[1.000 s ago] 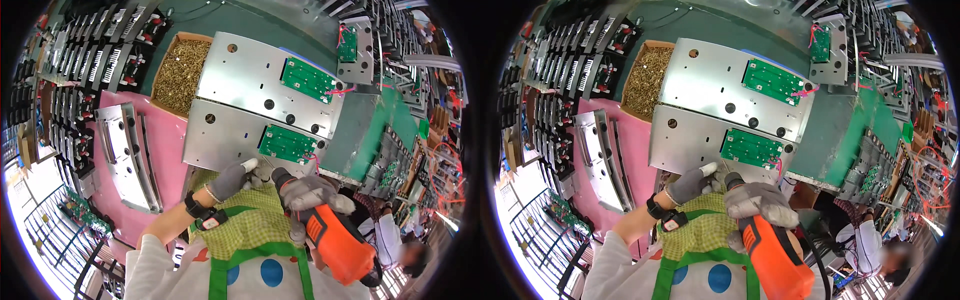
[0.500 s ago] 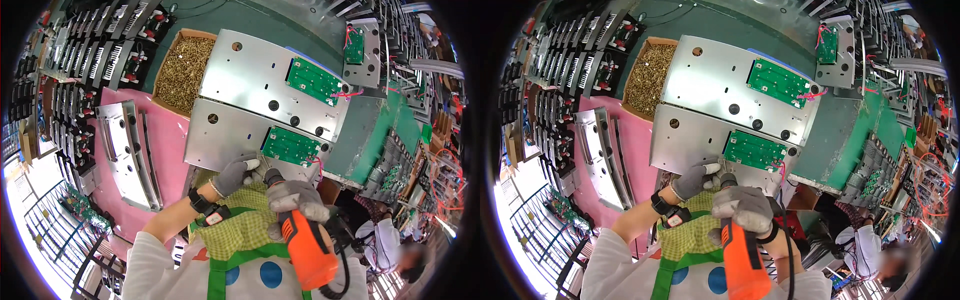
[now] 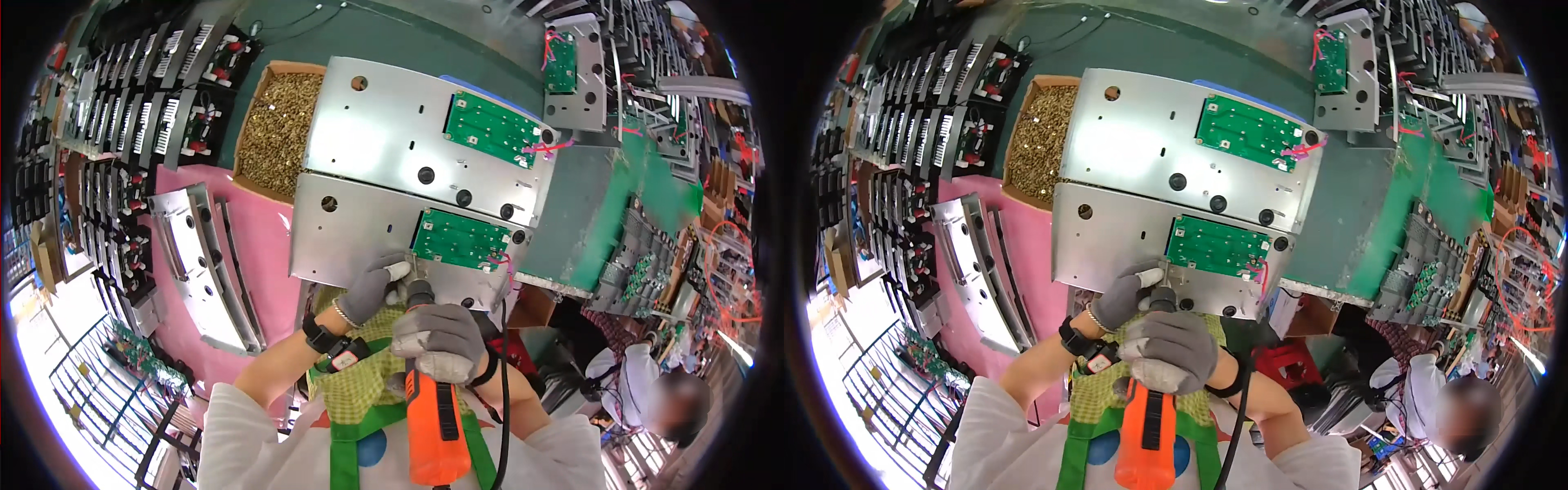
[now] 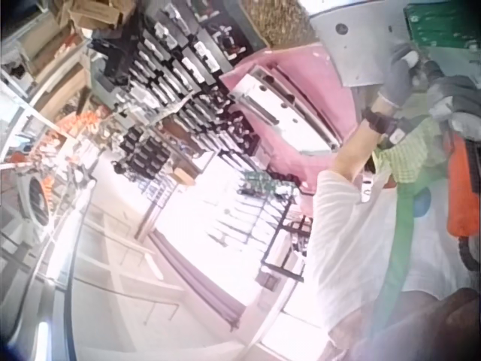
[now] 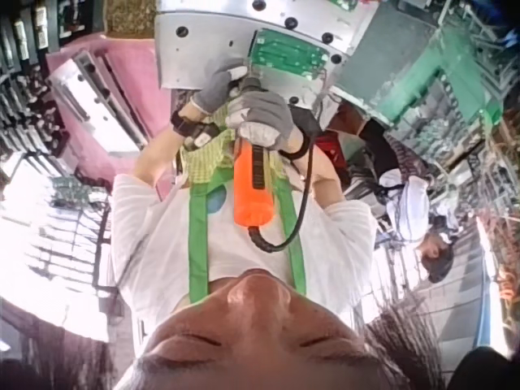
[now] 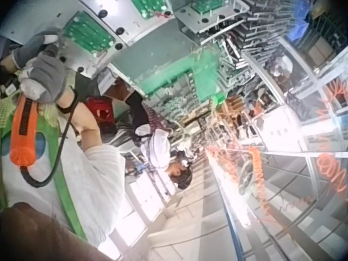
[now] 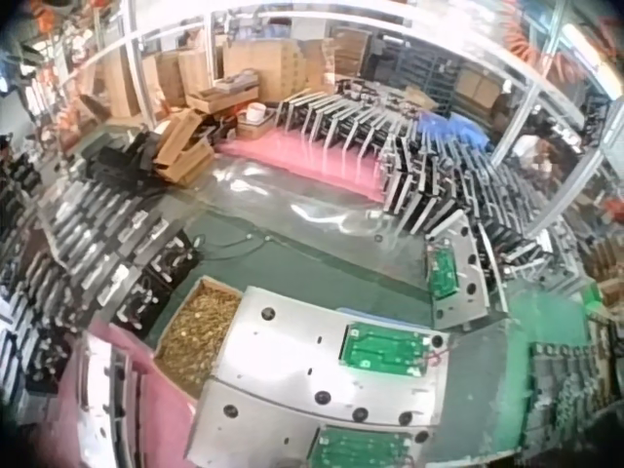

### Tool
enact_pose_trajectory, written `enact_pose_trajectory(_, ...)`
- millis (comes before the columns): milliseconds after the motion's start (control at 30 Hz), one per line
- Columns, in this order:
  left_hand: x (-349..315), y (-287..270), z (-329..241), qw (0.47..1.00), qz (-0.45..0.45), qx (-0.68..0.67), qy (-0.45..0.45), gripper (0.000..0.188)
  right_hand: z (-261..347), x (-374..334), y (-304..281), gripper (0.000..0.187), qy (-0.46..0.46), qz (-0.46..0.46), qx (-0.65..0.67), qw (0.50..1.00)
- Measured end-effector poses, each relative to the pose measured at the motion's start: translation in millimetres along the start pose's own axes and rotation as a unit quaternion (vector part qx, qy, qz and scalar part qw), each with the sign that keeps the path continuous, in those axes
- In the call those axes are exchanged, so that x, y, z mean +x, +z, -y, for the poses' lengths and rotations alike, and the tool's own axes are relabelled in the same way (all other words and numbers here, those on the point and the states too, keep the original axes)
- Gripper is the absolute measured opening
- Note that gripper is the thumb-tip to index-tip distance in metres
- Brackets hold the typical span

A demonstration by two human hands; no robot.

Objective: The recorder is assembling electronic components by screwing a green circuit board onto a metal frame using an electric screwdriver, then moving the finished parts to a storage rack.

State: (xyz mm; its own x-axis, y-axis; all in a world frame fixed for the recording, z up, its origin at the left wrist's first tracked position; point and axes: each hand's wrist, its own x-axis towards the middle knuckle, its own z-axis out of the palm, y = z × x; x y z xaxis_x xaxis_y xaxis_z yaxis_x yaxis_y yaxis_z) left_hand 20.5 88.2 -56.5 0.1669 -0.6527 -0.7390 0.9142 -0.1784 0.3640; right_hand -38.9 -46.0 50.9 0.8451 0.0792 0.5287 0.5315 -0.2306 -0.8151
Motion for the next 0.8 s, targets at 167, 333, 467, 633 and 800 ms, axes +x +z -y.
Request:
enact_pose_trajectory(167, -5, -3, 1, 0.993, 0.074, -0.09, -0.031, 0.016, -13, -1, 11, 0.046, -0.077, -0.081, -0.064, 0.992)
enact_pose_trajectory(333, -19, -8, -13, 0.995, 0.085, 0.061, 0.004, 0.024, 5, 14, -19, 0.056, -0.004, -0.18, 0.007, 0.984)
enact_pose_trajectory(467, -30, -42, -63, 0.982, -0.078, 0.159, 0.071, 0.027, 50, -1, -72, 0.066, 0.061, -0.277, 0.146, 0.948)
enact_pose_trajectory(633, -45, -125, -152, 0.928, -0.129, 0.203, 0.286, 0.027, 39, -48, -181, 0.039, 0.29, -0.469, -0.085, 0.83)
enact_pose_trajectory(800, -33, -149, -186, 0.6, -0.368, 0.648, 0.292, 0.037, -27, -118, -226, 0.06, 0.547, -0.399, -0.125, 0.726)
